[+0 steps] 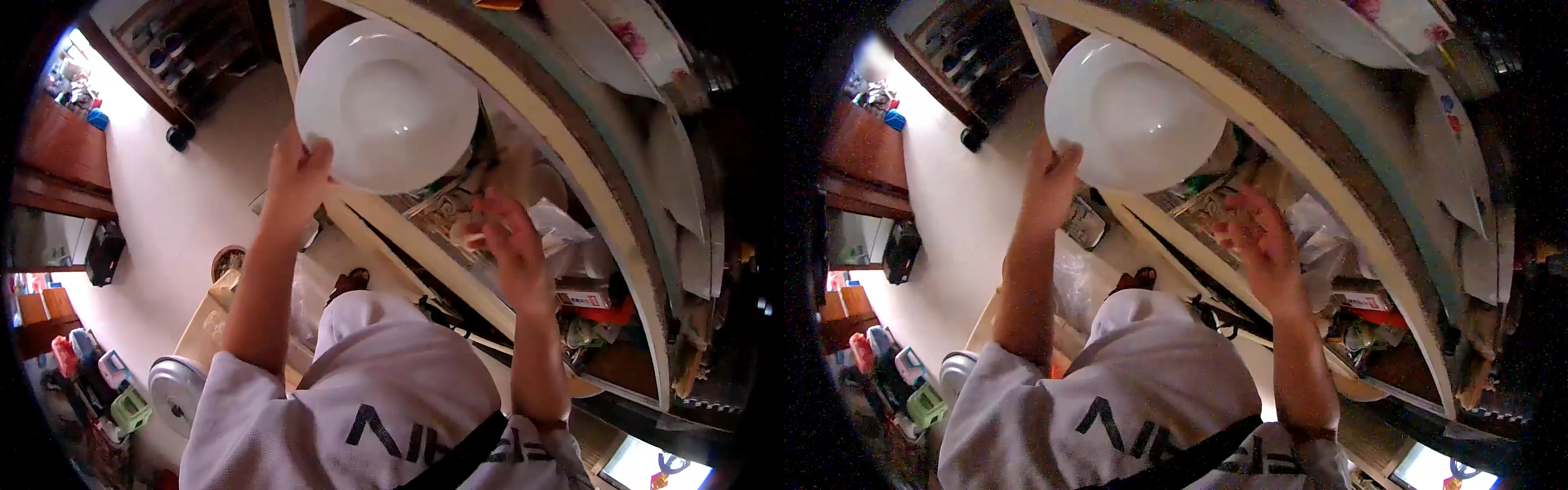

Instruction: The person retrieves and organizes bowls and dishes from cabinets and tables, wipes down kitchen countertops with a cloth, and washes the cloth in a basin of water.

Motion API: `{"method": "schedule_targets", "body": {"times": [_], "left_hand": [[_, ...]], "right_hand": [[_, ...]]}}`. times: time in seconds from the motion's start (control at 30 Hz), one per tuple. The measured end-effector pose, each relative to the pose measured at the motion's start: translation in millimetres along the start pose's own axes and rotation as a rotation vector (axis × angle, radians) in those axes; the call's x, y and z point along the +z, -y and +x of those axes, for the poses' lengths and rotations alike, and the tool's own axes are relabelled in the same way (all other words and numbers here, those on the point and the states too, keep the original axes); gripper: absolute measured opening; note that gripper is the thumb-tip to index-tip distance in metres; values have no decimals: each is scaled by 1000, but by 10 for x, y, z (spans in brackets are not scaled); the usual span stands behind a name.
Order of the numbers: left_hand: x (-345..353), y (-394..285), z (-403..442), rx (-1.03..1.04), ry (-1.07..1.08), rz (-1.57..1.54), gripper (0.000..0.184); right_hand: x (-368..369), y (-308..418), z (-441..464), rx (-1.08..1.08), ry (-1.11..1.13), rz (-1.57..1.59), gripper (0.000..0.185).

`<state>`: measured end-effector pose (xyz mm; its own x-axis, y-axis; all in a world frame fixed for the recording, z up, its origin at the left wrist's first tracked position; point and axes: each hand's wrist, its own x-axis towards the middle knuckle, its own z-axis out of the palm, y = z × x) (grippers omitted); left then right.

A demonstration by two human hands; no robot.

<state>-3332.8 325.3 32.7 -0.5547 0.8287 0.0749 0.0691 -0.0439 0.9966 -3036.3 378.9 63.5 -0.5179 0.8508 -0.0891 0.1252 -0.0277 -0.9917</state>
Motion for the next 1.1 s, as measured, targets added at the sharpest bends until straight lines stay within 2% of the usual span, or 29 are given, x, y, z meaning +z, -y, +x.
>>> {"method": "schedule_targets", "body": {"times": [0.1, 0.13, 0.17, 0.23, 0.33, 0.47, 0.63, 0.77, 0.83, 0.9, 0.97, 1.03, 1.1], "left_hand": [[-294, 200, -188, 42, 68, -126, 31], [-352, 143, -247, 57, 87, -113, 31], [-400, 77, -298, 72, 108, -101, 30], [-422, -122, -394, 97, 98, 10, 32], [-369, -466, -511, 109, 76, 185, 33], [-254, -692, -582, 201, 40, 309, 36], [-235, -575, -469, 216, -5, 312, 35], [-112, -516, -102, 238, -86, 448, 29], [49, -354, 247, 500, -222, 656, 26], [246, -232, 606, 488, -221, 831, 35], [453, -78, 948, 419, -213, 857, 44], [602, -205, 1306, -55, 228, 685, 39], [739, -444, 1177, 203, 64, 815, 37]], "right_hand": [[145, -28, 99, 2, -63, 42, 49], [262, 18, 123, -15, -107, 94, 43], [271, -23, 151, -20, -58, 124, 38], [276, -143, 188, -27, 45, 181, 30], [337, -207, 198, -85, 48, 221, 21], [354, -215, 254, 14, 53, 268, 21], [365, -195, 272, 47, 14, 376, 21], [319, -271, 196, 82, 94, 264, 21], [298, -309, 138, 126, 153, 173, 21], [294, -322, 79, 110, 187, 120, 20], [309, -304, 30, 97, 209, 84, 20], [284, -267, -48, 93, 203, 63, 20], [220, -328, -87, 141, 173, 69, 19]]}}
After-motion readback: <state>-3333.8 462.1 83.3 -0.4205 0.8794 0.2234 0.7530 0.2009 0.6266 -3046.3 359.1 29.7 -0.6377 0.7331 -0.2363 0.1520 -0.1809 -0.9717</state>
